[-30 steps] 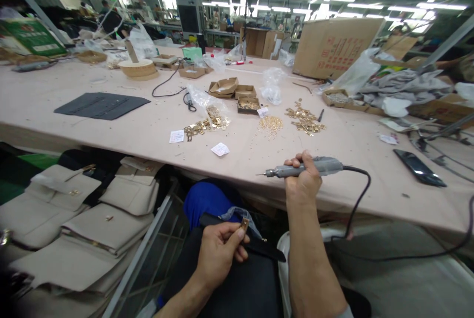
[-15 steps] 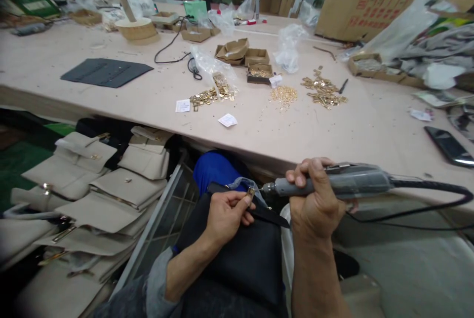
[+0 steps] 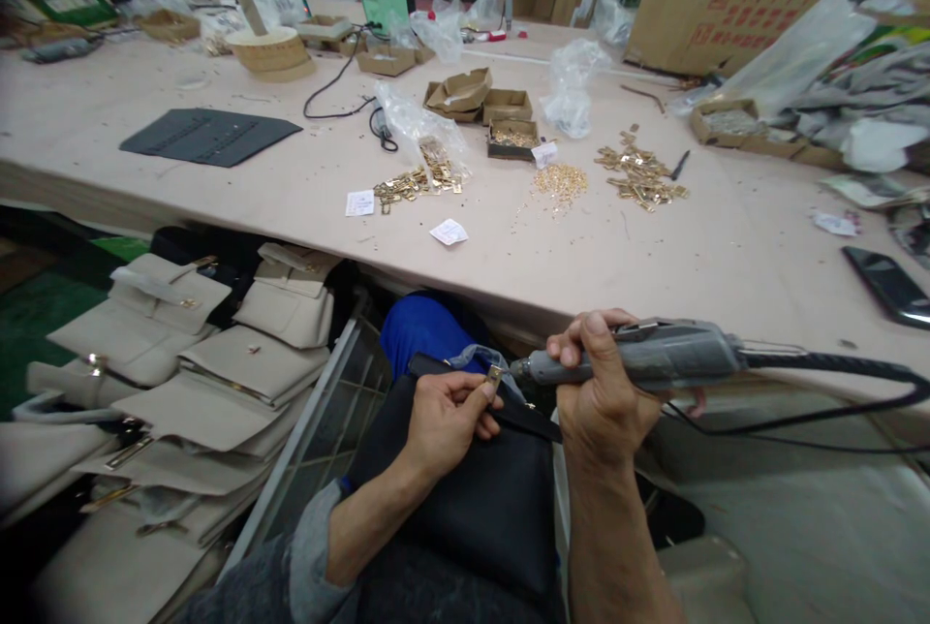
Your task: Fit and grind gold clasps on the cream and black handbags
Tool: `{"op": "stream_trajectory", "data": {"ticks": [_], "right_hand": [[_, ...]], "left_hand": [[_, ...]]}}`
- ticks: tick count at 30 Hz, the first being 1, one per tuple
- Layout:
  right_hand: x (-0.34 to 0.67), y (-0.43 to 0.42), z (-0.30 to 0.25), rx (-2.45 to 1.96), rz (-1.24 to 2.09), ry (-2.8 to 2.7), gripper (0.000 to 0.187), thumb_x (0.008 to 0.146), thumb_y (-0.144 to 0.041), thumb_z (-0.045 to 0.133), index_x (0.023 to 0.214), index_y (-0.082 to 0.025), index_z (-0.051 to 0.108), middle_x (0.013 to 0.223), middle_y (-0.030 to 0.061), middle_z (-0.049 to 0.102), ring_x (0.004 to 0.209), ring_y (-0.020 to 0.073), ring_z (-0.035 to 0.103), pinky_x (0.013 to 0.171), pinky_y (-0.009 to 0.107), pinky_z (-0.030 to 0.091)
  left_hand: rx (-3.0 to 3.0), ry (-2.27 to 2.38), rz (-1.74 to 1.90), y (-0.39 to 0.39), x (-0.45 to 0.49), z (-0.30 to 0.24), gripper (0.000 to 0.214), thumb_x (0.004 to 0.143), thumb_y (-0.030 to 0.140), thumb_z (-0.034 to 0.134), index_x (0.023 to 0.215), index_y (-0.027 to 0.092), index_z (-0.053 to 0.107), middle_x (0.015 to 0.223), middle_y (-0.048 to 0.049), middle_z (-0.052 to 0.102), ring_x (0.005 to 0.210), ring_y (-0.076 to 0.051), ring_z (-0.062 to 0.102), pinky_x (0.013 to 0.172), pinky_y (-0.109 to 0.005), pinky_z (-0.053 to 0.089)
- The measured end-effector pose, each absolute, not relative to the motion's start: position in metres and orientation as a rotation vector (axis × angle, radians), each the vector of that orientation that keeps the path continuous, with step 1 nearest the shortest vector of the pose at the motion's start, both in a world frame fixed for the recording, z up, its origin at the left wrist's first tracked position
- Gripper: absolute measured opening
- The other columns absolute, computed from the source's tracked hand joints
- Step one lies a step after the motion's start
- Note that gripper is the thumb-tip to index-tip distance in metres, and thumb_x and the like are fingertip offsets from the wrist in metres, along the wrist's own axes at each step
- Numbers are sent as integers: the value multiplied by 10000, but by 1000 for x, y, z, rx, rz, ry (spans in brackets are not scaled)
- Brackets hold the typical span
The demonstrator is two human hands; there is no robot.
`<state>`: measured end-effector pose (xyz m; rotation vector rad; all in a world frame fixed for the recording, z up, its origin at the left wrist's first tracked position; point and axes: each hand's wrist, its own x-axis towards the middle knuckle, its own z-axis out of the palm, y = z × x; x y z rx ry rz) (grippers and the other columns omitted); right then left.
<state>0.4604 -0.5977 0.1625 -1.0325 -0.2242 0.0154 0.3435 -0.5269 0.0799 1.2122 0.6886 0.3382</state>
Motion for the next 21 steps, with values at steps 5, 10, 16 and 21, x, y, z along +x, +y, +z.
{"op": "stream_trajectory", "data": {"ticks": [5,10,16,21], "right_hand": [[456,-595,164,-1050,8,-233,271,797,-177,806,908,-180,558,707,-49,524,534,77,462,562,251,454],[450,-592,166,-1078,-22,-288,243,817,-184,801,892,-175,570,718,-43,531,536,81,489,566,261,469],[444,-590,168,-1102,-20,-355,189,842,-148,770,900,-174,592,706,-42,534,533,87,490,575,273,478],[439,-590,169,-1132,-5,-439,165,845,-141,770,870,-160,608,685,-32,542,531,95,511,570,277,481]], "left_hand": [[1222,688,332,-527,343,78,299,888,366,727,822,78,773,691,-112,751,463,-139,674,428,-175,524],[1218,687,328,-526,343,79,302,890,369,729,823,78,772,700,-109,751,459,-135,672,427,-174,525],[1198,687,326,-526,343,80,283,879,351,731,807,79,768,666,-97,738,449,-134,668,424,-170,521],[1191,683,332,-526,343,78,259,880,323,711,808,81,767,677,-96,741,452,-134,671,419,-165,515]]}}
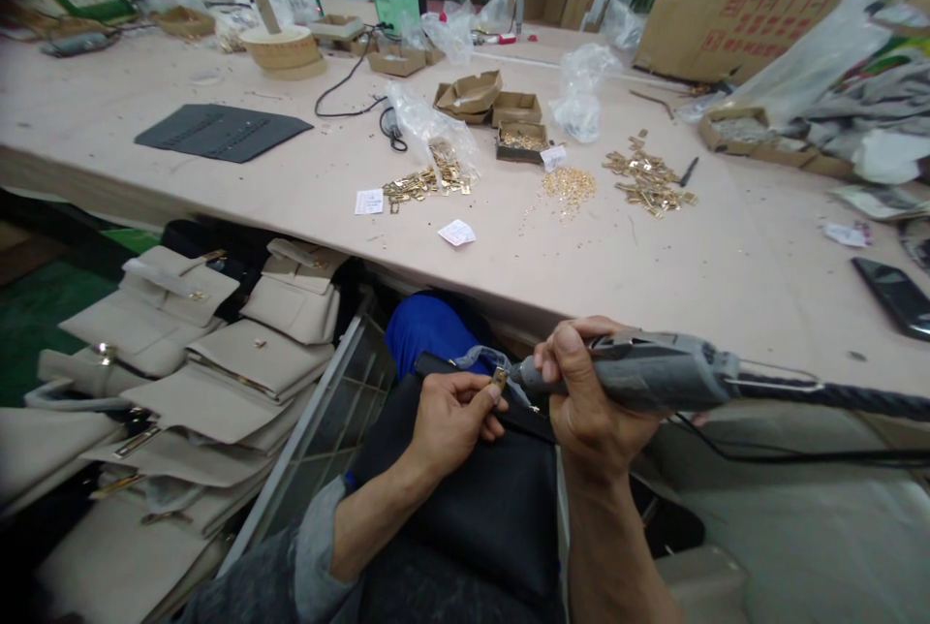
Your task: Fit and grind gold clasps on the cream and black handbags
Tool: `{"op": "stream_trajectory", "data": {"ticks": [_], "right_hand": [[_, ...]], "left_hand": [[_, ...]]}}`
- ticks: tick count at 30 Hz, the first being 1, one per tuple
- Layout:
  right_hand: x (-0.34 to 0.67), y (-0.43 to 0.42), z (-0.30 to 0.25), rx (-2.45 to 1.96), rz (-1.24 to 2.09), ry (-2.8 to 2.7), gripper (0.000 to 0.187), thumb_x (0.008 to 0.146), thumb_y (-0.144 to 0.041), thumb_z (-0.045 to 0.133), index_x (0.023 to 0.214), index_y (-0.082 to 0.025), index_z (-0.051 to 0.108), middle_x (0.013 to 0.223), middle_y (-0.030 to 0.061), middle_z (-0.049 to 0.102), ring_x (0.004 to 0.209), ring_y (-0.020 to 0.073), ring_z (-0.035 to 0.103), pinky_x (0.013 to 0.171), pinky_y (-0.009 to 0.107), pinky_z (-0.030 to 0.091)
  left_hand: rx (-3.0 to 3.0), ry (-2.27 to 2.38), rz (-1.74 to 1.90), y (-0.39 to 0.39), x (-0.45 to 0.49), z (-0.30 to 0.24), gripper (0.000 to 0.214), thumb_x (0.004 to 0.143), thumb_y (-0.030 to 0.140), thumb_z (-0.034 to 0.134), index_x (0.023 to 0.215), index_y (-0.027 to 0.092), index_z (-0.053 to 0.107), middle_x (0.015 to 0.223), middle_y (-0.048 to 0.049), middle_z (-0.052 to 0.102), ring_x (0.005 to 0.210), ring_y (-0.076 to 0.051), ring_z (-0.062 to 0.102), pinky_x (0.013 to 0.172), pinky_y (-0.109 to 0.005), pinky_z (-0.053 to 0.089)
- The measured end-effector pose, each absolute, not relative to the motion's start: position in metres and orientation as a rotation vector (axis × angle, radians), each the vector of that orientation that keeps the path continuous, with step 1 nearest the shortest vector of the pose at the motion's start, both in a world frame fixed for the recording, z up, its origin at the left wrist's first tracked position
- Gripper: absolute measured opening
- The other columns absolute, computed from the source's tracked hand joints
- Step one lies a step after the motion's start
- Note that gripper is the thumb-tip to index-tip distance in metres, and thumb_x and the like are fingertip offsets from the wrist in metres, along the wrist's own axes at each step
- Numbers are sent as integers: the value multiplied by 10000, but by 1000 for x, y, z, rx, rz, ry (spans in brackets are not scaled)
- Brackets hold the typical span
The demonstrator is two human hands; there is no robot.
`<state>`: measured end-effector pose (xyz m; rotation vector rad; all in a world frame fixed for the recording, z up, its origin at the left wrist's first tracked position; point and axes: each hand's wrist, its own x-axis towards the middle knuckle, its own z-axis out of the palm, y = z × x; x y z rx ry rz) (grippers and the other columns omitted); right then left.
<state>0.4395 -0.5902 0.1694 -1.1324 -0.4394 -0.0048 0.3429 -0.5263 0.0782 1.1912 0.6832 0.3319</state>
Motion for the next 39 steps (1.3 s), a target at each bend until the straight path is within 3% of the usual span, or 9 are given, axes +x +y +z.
{"op": "stream_trajectory", "data": {"ticks": [5,19,39], "right_hand": [[438,-592,170,-1152,6,-517,168,834,-142,787,887,-144,627,705,-13,586,524,100,535,574,293,499],[442,-584,170,-1251,53,-505,189,857,-224,797,865,-186,612,640,-50,526,506,96,510,535,283,490],[441,-571,165,-1233,50,-525,182,819,-192,831,854,-180,653,652,-45,574,465,96,523,463,270,471]], "left_hand": [[1192,682,330,-526,343,78,270,886,331,705,832,74,770,724,-111,758,455,-130,672,412,-162,512],[1156,623,353,-524,339,77,272,872,337,719,837,72,764,727,-109,758,446,-110,649,421,-155,500],[1068,575,390,-523,333,71,309,838,377,787,826,69,777,714,-106,757,448,-109,651,429,-153,504]]}}
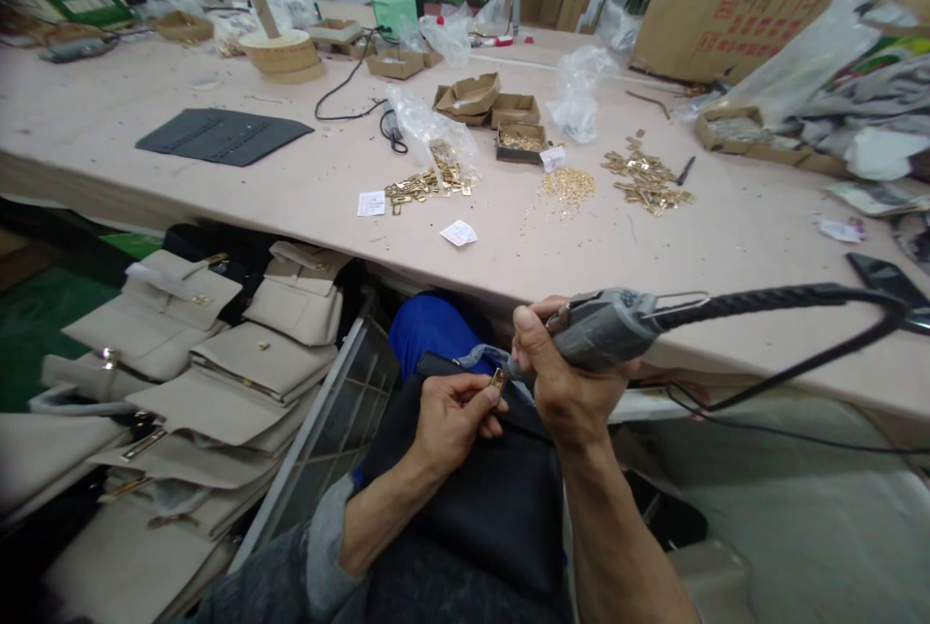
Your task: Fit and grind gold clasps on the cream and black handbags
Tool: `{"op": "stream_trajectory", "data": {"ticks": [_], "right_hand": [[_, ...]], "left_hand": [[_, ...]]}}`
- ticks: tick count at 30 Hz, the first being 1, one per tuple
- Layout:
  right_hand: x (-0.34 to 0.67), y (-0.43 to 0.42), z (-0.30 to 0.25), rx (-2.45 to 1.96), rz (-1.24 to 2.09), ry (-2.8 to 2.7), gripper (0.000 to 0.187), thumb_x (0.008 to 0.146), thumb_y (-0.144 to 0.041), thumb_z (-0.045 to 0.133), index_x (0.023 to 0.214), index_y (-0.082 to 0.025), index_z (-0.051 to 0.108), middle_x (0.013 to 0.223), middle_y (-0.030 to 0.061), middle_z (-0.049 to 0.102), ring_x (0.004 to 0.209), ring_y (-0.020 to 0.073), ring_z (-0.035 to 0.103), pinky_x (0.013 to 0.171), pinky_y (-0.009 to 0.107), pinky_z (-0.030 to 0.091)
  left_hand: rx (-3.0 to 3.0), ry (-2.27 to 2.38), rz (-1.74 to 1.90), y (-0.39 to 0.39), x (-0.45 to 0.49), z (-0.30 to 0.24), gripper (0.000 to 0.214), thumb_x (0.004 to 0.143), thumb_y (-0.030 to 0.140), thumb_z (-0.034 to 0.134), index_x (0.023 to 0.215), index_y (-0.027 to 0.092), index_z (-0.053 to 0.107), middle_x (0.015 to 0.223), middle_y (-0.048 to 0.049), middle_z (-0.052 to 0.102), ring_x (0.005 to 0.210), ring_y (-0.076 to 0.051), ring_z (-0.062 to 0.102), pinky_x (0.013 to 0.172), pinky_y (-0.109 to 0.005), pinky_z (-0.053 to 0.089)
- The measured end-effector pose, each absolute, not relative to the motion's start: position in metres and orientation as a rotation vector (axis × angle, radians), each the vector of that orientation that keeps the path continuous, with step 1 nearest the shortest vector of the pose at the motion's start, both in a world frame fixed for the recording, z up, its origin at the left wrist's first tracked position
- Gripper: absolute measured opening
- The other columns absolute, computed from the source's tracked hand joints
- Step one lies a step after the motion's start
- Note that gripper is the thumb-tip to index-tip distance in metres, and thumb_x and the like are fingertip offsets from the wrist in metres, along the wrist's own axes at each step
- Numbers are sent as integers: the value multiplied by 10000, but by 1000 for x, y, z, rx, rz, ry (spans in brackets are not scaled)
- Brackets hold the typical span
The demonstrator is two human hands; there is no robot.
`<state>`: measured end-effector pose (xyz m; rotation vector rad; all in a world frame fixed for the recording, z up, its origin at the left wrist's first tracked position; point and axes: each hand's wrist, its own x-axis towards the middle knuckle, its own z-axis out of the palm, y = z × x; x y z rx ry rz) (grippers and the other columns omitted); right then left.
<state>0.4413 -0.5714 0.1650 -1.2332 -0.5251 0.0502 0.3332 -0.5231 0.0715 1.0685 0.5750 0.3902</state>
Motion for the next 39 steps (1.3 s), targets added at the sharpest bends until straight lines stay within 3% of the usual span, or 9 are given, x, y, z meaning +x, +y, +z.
{"op": "stream_trajectory", "data": {"ticks": [19,26,31,39], "right_hand": [[448,-589,173,-1119,228,-589,178,827,-219,821,885,-190,654,656,-45,572,468,92,500,495,285,469],[508,-608,208,-833,171,-493,225,782,-184,827,808,-210,605,692,-40,523,490,70,394,487,244,401],[570,-597,193,-771,176,-298,316,718,-167,828,844,-185,539,746,-44,537,532,55,425,546,225,471],[652,-561,159,-706,97,18,220,769,-113,699,854,-178,506,737,-66,518,526,51,473,572,232,527]], "left_hand": [[1100,548,407,-525,330,75,343,865,409,792,819,69,776,727,-103,756,452,-97,645,436,-146,507],[1128,573,427,-526,335,79,360,880,424,770,857,64,777,771,-117,768,489,-119,678,450,-161,531],[1136,592,404,-525,337,79,445,859,511,782,864,66,779,766,-128,766,489,-129,679,443,-166,522],[1146,584,400,-523,338,73,490,841,571,788,862,81,782,765,-126,763,478,-120,662,440,-161,502]]}}
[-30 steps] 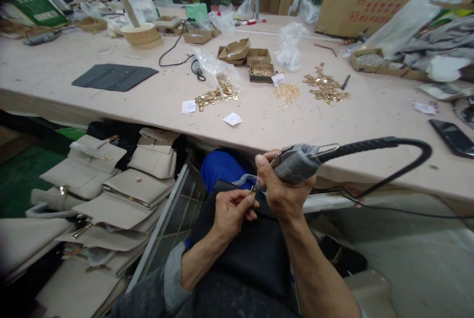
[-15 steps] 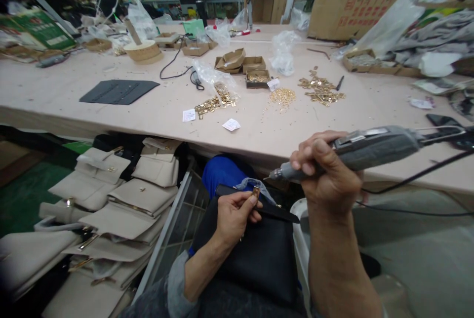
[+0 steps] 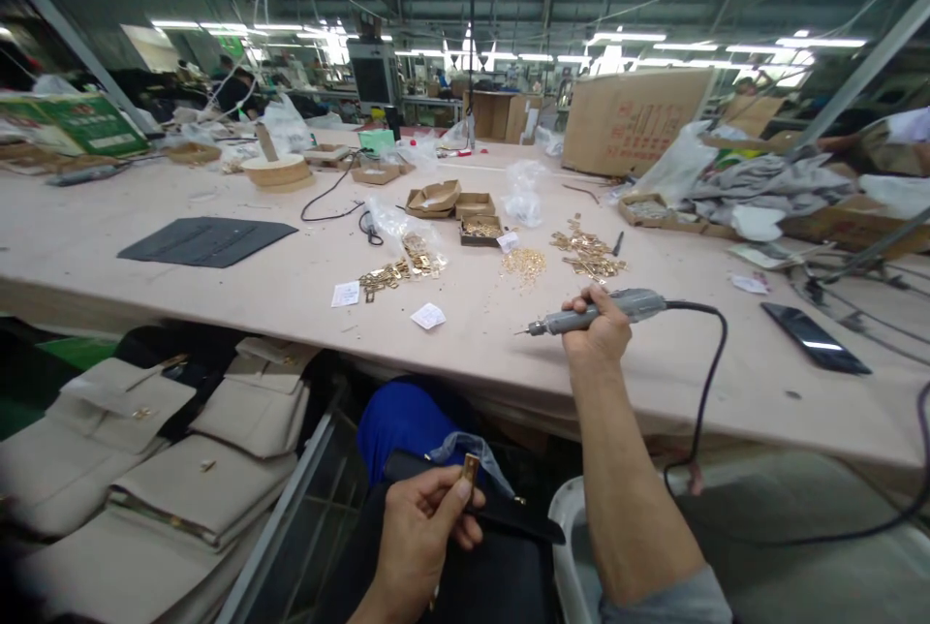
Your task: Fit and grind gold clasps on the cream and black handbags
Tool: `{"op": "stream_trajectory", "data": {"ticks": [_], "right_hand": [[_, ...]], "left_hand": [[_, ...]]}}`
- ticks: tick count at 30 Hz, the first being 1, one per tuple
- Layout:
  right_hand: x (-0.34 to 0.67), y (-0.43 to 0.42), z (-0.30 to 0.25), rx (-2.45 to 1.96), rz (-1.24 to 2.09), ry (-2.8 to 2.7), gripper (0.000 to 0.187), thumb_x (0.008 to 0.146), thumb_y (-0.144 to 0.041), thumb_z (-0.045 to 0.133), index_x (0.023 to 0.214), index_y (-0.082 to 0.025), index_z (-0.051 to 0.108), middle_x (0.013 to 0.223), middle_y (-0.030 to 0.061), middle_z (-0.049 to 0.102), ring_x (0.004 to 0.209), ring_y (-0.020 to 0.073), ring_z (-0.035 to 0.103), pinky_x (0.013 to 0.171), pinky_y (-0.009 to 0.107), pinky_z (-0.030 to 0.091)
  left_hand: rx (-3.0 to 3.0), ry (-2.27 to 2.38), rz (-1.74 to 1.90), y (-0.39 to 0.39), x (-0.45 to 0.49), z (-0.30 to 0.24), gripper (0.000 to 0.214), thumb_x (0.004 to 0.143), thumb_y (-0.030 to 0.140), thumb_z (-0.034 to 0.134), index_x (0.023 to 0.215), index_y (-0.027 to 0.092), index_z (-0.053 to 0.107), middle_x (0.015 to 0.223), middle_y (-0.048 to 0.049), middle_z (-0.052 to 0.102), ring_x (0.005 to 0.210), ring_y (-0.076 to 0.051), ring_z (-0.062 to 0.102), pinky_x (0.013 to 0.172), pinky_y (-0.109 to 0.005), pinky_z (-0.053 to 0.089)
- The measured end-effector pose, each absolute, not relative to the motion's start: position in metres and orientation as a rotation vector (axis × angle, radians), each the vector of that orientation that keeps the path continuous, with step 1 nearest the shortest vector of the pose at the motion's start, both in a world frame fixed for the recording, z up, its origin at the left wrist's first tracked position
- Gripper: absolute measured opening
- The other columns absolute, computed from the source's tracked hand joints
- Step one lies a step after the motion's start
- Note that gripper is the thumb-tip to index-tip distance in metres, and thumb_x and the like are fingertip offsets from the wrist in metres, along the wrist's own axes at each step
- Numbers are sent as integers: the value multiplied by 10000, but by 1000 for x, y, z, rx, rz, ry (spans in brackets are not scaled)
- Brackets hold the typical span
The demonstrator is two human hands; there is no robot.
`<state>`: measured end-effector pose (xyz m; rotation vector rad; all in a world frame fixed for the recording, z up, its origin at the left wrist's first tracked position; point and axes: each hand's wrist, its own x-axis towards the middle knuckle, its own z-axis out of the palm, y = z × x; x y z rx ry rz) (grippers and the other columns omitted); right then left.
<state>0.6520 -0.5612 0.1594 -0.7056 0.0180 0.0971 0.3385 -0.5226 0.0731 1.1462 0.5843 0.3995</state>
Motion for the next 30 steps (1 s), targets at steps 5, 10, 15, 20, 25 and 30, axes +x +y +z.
{"op": "stream_trajectory", "data": {"ticks": [5,10,15,20,25,30], "right_hand": [[675,-537,150,-693,73,115,201,798,-102,682,838,-175,498,707,-71,518,513,45,472,530,206,512],[695,-509,145,-716,80,188,246,816,-123,706,799,-181,467,688,-67,536,500,48,474,480,194,499],[702,-490,133,-771,115,212,315,792,-132,744,788,-195,436,673,-79,527,476,50,479,469,195,506],[703,-488,123,-802,126,223,305,777,-121,733,797,-194,437,673,-80,526,473,45,472,457,181,491],[703,-487,119,-817,108,263,273,750,-86,694,796,-192,447,668,-69,547,472,52,475,445,190,503],[704,-483,117,-832,76,272,314,727,-95,721,785,-199,430,657,-73,547,457,53,477,437,192,507]], "left_hand": [[1119,585,392,-523,342,67,509,832,588,795,853,79,778,756,-126,758,474,-121,668,428,-147,482],[1101,612,414,-524,346,68,523,803,604,814,842,83,784,753,-135,763,448,-119,655,406,-147,463],[1100,611,414,-523,346,63,529,803,619,806,820,91,780,731,-128,756,433,-120,650,398,-151,467],[1083,617,411,-522,345,60,527,793,622,811,837,97,782,732,-131,756,429,-123,649,395,-155,471],[1065,602,406,-521,345,62,533,795,621,811,836,91,779,741,-130,754,431,-122,647,400,-161,469],[1061,609,403,-521,345,63,530,793,625,809,820,96,779,738,-129,754,429,-124,647,395,-161,464]]}}
